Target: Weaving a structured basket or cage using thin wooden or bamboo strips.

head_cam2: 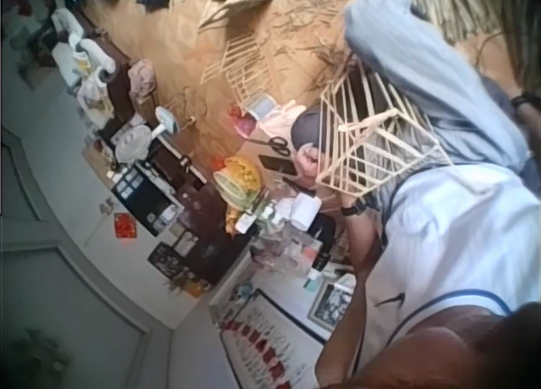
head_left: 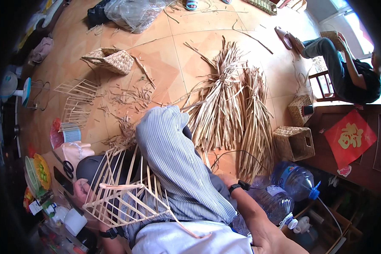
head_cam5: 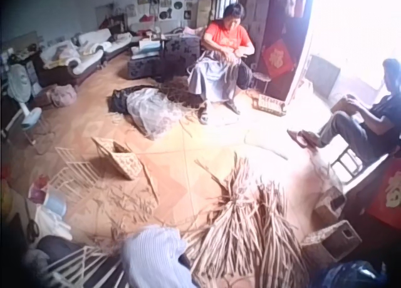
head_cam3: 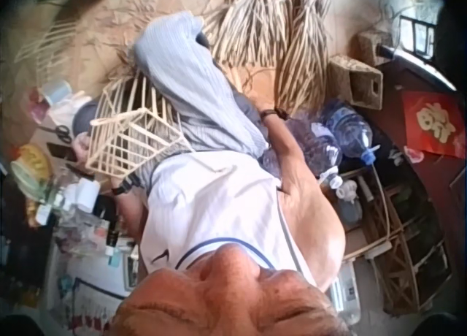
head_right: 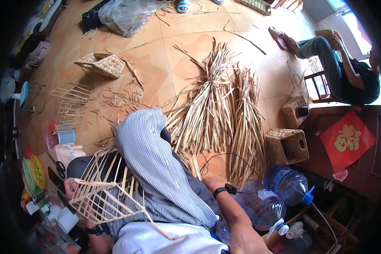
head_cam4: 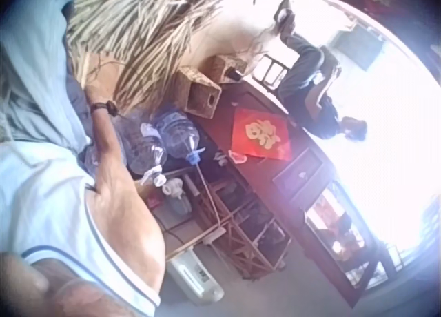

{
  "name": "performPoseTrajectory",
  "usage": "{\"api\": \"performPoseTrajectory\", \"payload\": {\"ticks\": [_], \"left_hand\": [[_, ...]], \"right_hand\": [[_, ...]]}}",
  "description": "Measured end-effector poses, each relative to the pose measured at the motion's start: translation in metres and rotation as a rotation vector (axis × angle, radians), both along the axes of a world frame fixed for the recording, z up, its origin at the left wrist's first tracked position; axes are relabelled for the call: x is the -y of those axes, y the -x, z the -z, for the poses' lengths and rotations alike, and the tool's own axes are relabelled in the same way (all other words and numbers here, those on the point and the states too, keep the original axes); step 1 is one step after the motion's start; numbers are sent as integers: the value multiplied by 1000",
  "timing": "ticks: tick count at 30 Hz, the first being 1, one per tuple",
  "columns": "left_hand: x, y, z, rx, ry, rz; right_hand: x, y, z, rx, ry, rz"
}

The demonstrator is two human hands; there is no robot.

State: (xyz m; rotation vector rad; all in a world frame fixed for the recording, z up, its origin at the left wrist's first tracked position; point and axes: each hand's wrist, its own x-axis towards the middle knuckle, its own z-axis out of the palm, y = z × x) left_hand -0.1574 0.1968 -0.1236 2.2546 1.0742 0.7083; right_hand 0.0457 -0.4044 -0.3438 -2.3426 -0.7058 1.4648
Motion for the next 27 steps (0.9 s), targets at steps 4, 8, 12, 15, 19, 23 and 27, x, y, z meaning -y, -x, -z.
{"api": "performPoseTrajectory", "payload": {"ticks": [4,8,12,15,19,23,27], "left_hand": [[5,-8,8,55,-2,-136],[19,-15,7,96,8,-184],[30,-26,-7,47,8,-156],[41,-35,-23,-16,21,-182],[63,-44,-44,41,61,-149],[73,-44,-55,39,131,-62],[79,-29,-63,126,191,123]], "right_hand": [[-37,-51,-20,-86,-28,255],[-69,-113,-64,-485,-303,777],[-88,-139,-118,-563,-797,994],[-103,-139,-153,-441,-858,979],[-121,-135,-200,-127,-789,888],[-139,-133,-255,395,-849,633],[-162,-119,-311,-55,-1081,722]]}}
